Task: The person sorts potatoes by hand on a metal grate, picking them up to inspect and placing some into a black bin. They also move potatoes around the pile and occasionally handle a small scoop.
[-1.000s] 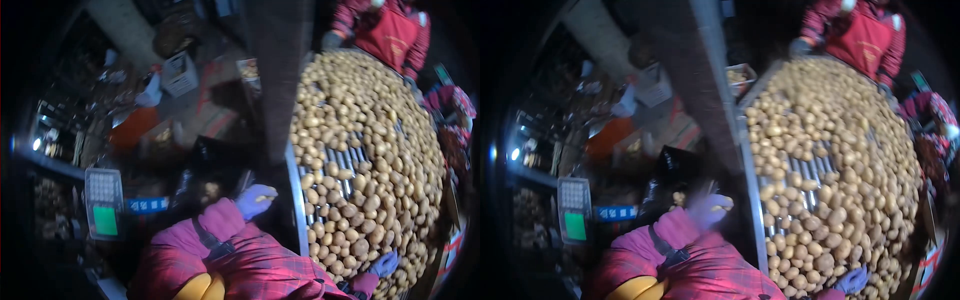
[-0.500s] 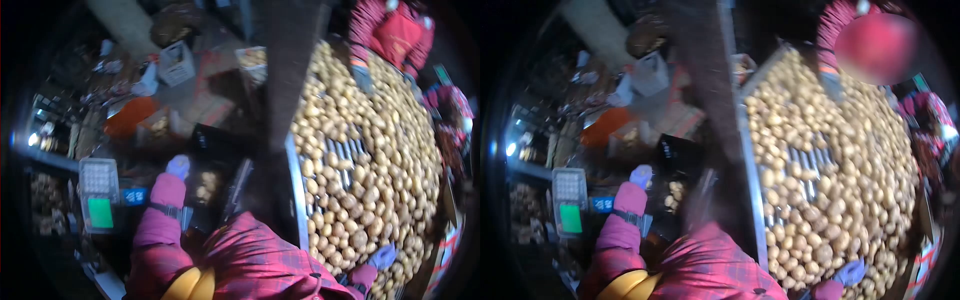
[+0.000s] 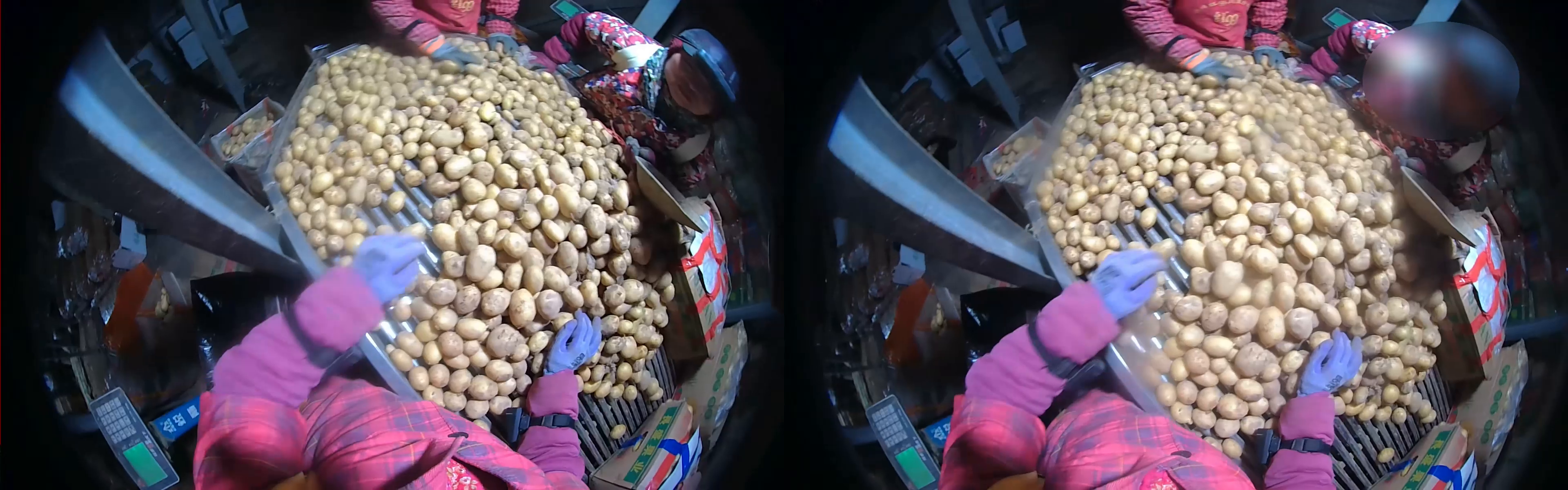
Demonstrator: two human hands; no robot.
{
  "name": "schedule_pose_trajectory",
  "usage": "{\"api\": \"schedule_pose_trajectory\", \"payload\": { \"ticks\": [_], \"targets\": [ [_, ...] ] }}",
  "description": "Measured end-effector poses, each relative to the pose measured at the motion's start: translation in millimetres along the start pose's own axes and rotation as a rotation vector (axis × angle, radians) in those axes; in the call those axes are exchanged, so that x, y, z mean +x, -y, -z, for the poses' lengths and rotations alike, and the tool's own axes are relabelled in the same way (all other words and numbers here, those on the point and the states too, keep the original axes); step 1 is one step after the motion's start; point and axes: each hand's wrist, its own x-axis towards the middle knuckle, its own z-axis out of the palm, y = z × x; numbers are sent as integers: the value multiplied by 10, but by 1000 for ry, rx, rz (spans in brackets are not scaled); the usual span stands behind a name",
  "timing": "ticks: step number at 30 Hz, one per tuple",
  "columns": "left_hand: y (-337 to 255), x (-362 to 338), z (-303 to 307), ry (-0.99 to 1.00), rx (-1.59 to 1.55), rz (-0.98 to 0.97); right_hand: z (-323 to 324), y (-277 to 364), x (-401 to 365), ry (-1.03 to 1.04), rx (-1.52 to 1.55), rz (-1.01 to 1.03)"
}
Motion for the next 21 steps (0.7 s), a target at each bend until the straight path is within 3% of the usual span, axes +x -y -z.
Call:
{"api": "schedule_pose_trajectory", "payload": {
  "ticks": [1,3,6,8,9,12,21],
  "targets": [
    [74,154,-227,24,64,-87,1,-6,14,-4,7,1],
    [-49,553,-467,178,153,24,42,60,45,4,-5,-24],
    [37,758,-735,562,155,310,42,49,58,-31,18,9],
    [137,619,-813,297,284,182,69,84,79,-7,39,-32],
    [230,578,-858,256,268,137,-14,33,49,-88,41,-41],
    [135,739,-761,590,212,414,49,28,79,5,38,-72],
    [185,622,-859,535,161,427,58,84,54,13,32,-129]
  ]
}}
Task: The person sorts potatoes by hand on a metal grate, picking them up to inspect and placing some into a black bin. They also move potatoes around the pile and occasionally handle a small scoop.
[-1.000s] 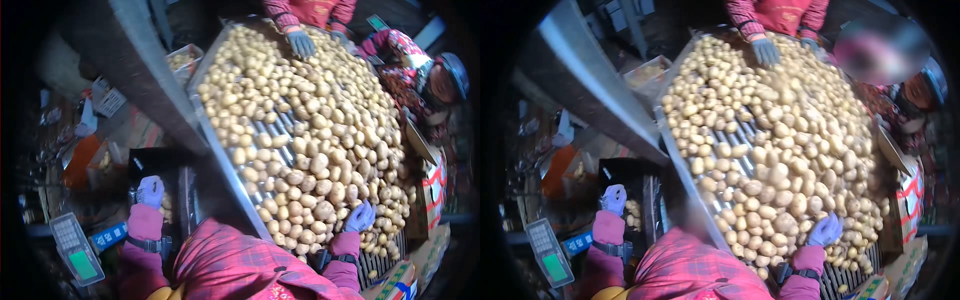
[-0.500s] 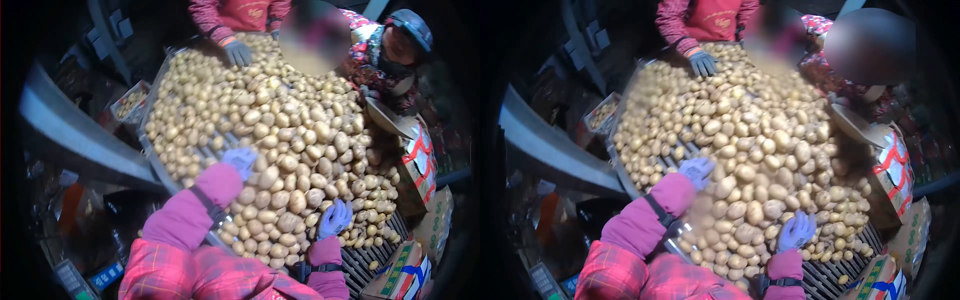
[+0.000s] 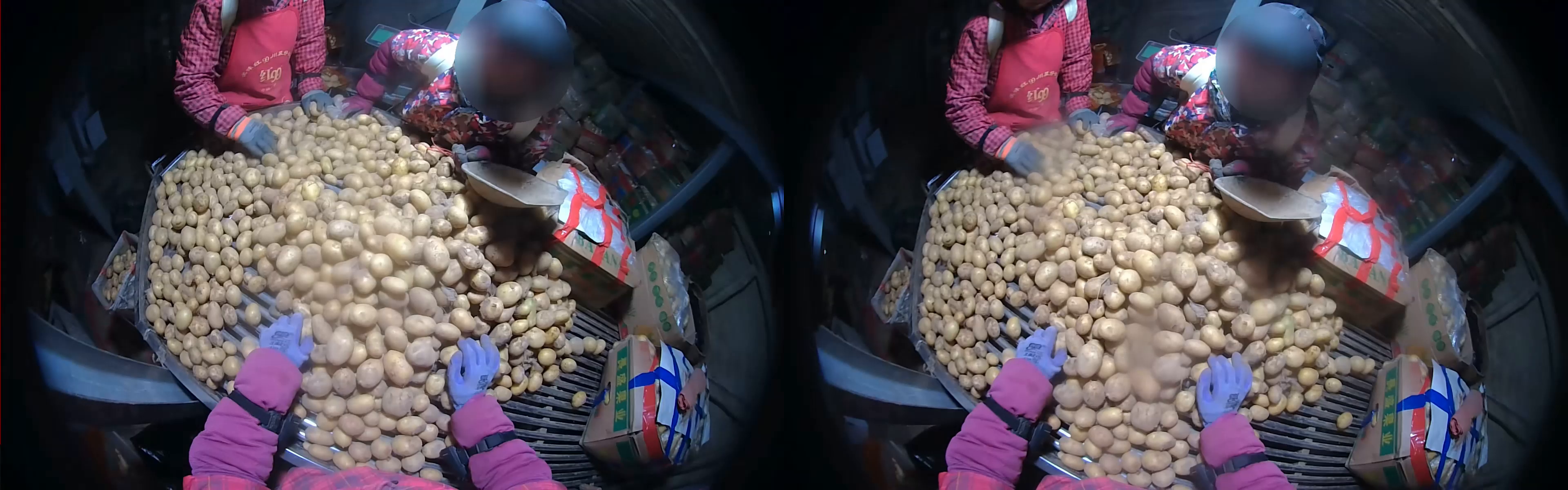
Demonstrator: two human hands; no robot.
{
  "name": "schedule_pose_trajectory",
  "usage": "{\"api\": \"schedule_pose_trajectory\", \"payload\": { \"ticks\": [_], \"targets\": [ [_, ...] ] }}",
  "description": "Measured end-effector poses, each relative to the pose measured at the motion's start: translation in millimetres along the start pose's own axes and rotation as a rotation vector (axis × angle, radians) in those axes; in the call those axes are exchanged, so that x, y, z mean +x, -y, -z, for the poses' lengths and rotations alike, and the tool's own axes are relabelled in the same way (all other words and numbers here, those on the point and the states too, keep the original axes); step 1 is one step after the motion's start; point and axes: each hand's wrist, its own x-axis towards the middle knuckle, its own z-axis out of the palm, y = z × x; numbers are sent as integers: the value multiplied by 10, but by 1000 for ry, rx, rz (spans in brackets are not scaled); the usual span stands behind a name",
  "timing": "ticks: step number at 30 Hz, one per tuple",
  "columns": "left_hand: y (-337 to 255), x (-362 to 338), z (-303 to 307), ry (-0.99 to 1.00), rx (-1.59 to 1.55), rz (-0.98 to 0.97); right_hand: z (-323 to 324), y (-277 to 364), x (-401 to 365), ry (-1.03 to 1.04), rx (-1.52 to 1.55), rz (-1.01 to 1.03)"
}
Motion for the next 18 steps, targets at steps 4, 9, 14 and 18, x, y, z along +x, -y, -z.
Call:
{"api": "schedule_pose_trajectory", "payload": {
  "ticks": [4,9,14,18],
  "targets": [
    [-99,-34,172,11,-48,24,-11,-13,0,0,2,4],
    [-80,-20,107,-8,-43,26,-12,-11,-4,1,2,3],
    [-81,-24,104,-32,-41,19,-12,-16,-4,10,3,2],
    [-80,-28,94,-98,-72,-12,-5,-11,0,16,-2,3]
  ]
}}
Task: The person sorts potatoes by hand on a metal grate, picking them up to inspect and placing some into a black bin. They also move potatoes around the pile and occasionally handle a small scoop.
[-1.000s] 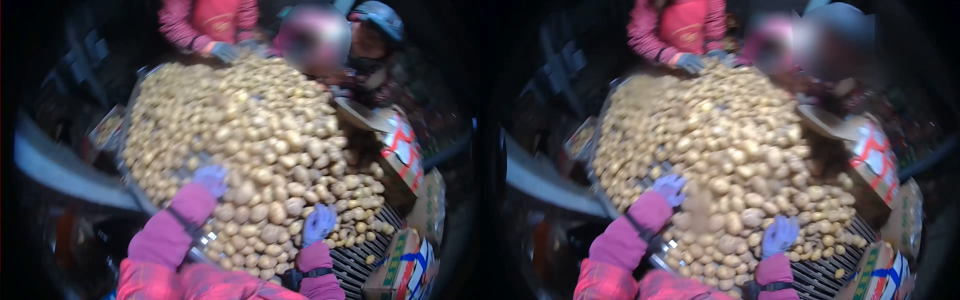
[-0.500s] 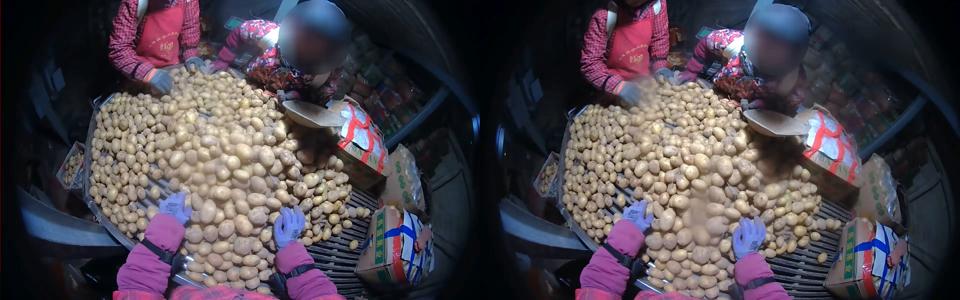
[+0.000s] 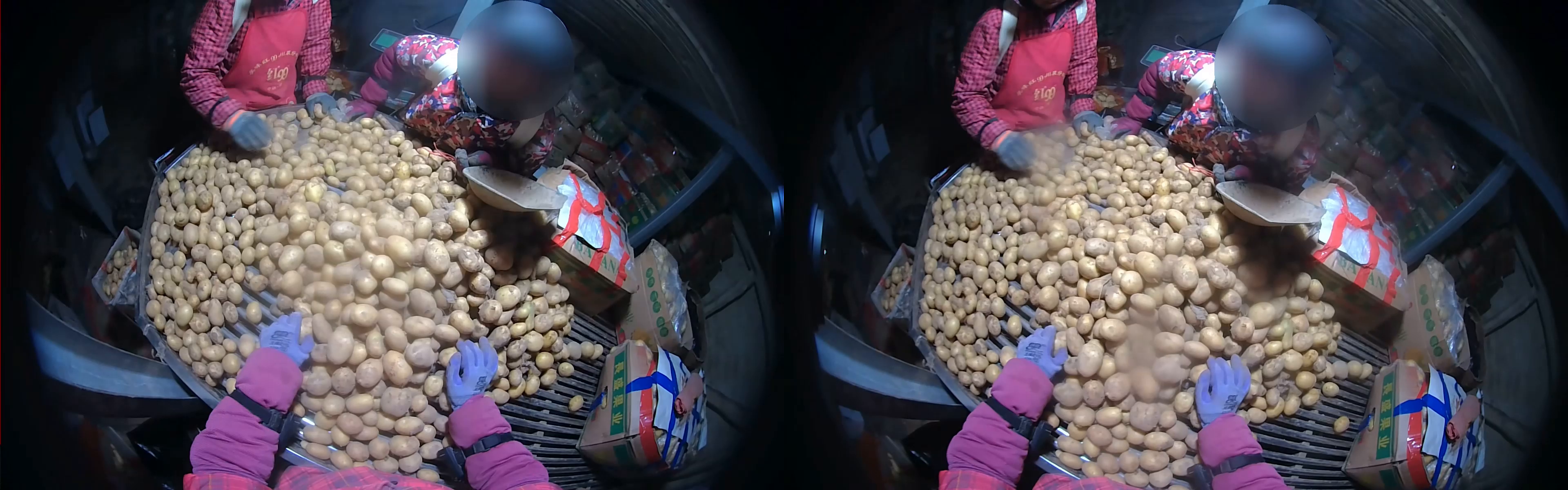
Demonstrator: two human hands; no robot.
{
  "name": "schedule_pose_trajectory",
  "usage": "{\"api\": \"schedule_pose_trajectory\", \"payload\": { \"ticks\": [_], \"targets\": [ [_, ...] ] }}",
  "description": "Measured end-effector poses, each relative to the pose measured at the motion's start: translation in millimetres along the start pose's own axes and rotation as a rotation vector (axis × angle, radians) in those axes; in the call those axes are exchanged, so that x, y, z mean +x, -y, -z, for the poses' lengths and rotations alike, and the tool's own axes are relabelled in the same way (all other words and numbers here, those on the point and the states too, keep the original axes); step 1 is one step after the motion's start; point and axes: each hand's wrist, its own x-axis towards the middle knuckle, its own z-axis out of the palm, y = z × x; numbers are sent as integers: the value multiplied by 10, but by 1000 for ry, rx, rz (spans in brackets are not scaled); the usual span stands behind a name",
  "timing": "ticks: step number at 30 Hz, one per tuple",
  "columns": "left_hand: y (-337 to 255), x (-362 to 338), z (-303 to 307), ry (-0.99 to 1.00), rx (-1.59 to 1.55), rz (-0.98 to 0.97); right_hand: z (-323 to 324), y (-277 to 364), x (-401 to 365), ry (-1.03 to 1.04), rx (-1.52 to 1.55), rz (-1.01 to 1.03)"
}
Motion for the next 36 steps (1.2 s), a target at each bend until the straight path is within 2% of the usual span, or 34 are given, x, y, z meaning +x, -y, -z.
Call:
{"api": "schedule_pose_trajectory", "payload": {
  "ticks": [9,21,24,27,31,32,36],
  "targets": [
    [64,-22,-77,-46,17,-20,-23,-25,-23,-1,7,-1],
    [92,10,-104,42,-6,48,-9,-7,-12,7,7,-4],
    [167,-3,-193,-38,10,-23,-3,-3,-10,-1,3,4],
    [140,-72,-261,-245,19,-69,9,17,-4,-33,-37,47],
    [104,-88,47,-69,26,22,9,16,80,-44,-7,68],
    [131,-67,121,31,73,105,10,4,23,-40,3,67],
    [224,-264,574,64,-27,45,42,49,14,-14,23,23]
  ]
}}
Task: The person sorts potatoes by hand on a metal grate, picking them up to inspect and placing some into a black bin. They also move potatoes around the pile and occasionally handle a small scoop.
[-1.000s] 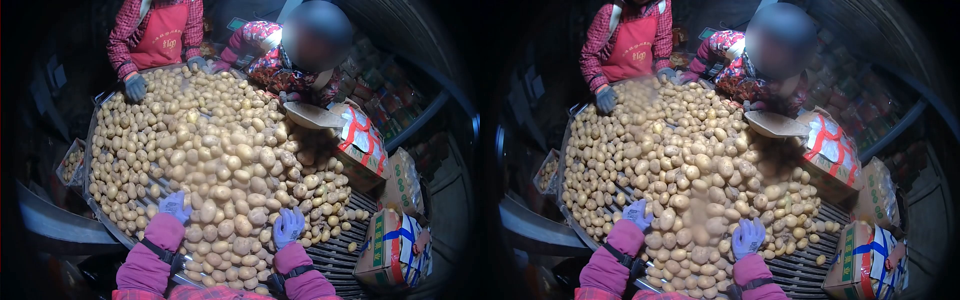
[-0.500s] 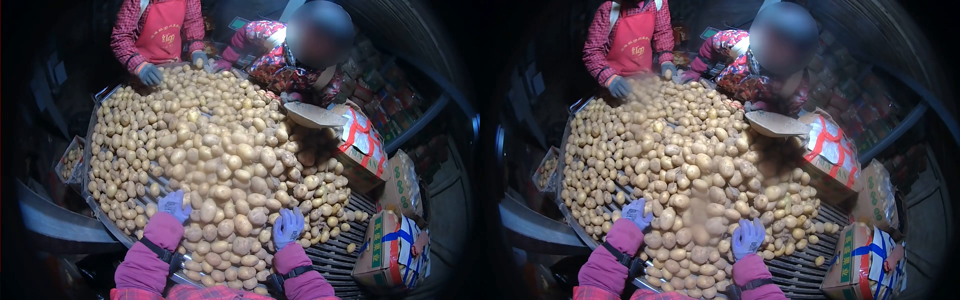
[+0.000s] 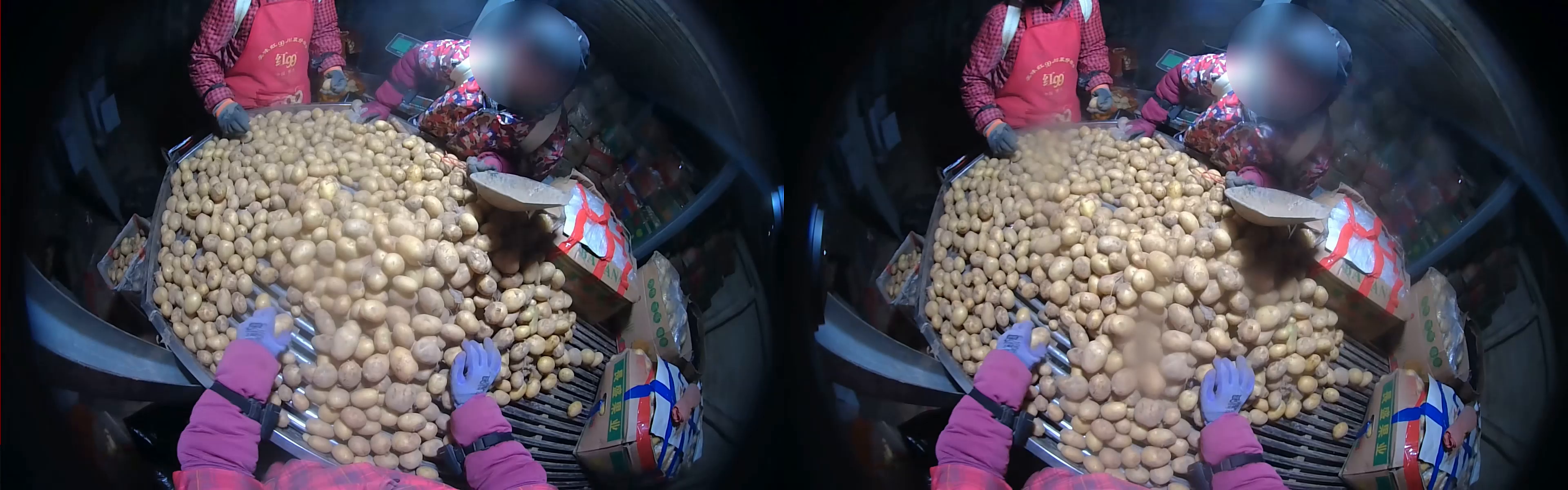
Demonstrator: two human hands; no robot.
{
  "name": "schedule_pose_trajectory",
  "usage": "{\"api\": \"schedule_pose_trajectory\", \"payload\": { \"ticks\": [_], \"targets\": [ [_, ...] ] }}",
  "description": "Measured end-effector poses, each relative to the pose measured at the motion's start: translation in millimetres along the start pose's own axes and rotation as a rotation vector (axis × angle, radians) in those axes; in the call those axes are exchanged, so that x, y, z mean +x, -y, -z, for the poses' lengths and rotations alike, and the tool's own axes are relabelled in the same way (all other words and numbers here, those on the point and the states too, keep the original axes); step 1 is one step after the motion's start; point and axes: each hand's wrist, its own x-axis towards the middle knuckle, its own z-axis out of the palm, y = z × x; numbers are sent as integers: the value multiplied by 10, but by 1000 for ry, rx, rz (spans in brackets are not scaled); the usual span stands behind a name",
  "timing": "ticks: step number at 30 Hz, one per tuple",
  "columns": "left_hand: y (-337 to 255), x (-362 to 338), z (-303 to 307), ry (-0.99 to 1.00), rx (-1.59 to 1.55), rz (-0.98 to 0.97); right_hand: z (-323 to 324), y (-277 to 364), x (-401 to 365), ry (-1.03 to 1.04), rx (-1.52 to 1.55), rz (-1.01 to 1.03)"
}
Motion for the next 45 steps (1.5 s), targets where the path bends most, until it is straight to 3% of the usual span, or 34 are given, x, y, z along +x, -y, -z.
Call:
{"api": "schedule_pose_trajectory", "payload": {
  "ticks": [6,11,13,15,16,18,19,21,24,27,30,33,35,37,38,39,41,43,45],
  "targets": [
    [289,99,-416,-89,36,128,-8,-9,-2,6,-19,1],
    [681,210,-701,-363,-5,-24,-120,-113,-21,-73,-66,66],
    [791,139,-627,-474,-98,26,-154,-154,-47,-63,-69,41],
    [503,-146,-157,-499,-288,21,-18,-33,17,13,-34,68],
    [104,-362,209,-272,-524,243,-23,-20,1,17,-66,96],
    [-183,-577,151,-86,-642,147,-85,-69,-1,-16,-60,97],
    [-145,-670,-175,-95,-511,-142,-99,-90,-19,-17,-62,92],
    [-477,-899,-349,-175,-143,-444,-96,-115,-22,27,-77,71],
    [-450,-911,-362,-146,-2,-394,-74,-79,-43,36,-77,78],
    [-237,-702,-69,146,-144,-170,-115,-100,-27,22,-76,67],
    [398,-710,-308,-246,337,-339,-103,-126,-67,27,-59,54],
    [678,-531,-150,-254,151,-100,-54,-77,-30,52,-72,59],
    [890,-540,-104,-295,315,-365,-75,-61,-6,25,-63,86],
    [781,-458,-50,-338,318,-375,-100,-100,-41,-30,-71,101],
    [535,-476,13,-349,239,-248,-84,-107,-39,-2,-70,92],
    [313,-515,47,-347,156,-111,-106,-101,2,-24,-76,82],
    [-36,-678,-30,-213,-151,-321,-92,-89,-41,-7,-79,71],
    [-302,-882,-434,-90,-139,-461,-59,-65,-10,43,-81,72],
    [-304,-885,-451,12,-112,-387,-64,-89,-22,58,-69,71]
  ]
}}
